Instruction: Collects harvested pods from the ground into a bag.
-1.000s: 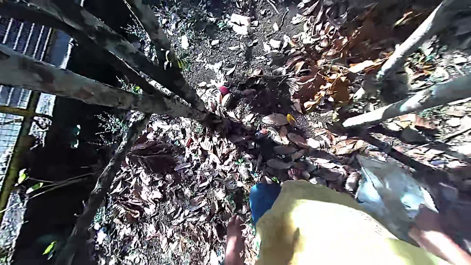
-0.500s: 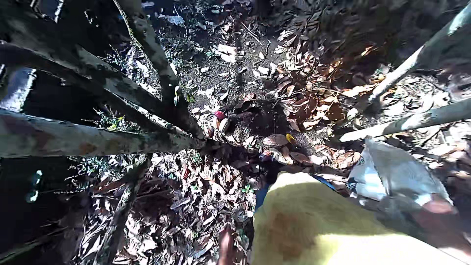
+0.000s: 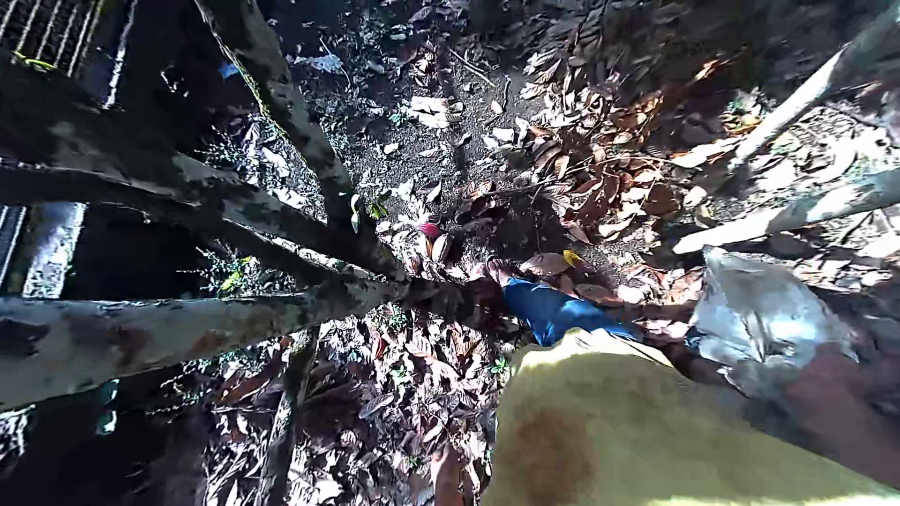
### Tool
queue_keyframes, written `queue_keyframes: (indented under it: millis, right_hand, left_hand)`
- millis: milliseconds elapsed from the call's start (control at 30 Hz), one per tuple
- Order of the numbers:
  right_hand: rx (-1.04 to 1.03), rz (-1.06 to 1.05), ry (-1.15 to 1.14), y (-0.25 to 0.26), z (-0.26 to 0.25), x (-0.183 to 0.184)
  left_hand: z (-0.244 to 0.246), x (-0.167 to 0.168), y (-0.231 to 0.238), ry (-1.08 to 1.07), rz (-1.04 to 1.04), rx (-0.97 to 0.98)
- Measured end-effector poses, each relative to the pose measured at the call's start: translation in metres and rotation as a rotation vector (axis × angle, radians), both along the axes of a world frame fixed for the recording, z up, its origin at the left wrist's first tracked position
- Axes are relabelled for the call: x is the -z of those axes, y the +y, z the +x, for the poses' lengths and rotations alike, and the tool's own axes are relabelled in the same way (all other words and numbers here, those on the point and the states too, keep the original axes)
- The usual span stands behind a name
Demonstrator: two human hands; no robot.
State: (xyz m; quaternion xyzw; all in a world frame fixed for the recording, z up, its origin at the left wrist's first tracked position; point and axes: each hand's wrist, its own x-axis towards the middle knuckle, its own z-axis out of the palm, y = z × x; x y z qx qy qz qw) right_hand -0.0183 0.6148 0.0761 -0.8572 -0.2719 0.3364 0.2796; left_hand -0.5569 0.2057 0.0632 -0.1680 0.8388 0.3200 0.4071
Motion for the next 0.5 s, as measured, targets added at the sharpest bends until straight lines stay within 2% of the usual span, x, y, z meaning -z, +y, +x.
queue_keyframes:
  millis: [133, 200, 267, 300, 400, 433, 500]
  right_hand:
    - [0.062, -0.159, -0.007, 0.012, -0.059, -0.051]
    - [0.125, -0.06, 0.069, 0.017, -0.083, -0.053]
    - [0.217, 0.056, 0.196, 0.026, -0.097, -0.045]
    - [0.248, 0.064, 0.206, 0.034, -0.104, -0.042]
    - [0.2, -0.059, 0.046, 0.055, -0.12, -0.034]
    - [0.183, -0.071, 0.028, 0.06, -0.121, -0.03]
    - [0.174, -0.008, 0.153, 0.069, -0.118, -0.021]
  left_hand:
    - [0.042, 0.028, -0.031, -0.132, -0.017, 0.118]
    - [0.046, 0.045, -0.047, -0.167, -0.074, 0.24]
    - [0.043, 0.077, -0.066, -0.134, -0.136, 0.326]
    - [0.036, 0.078, -0.059, -0.13, -0.177, 0.359]
    - [-0.002, 0.051, -0.006, -0.176, -0.27, 0.467]
    - [-0.015, 0.047, 0.011, -0.173, -0.234, 0.445]
    - [-0.043, 0.023, 0.067, -0.145, -0.136, 0.339]
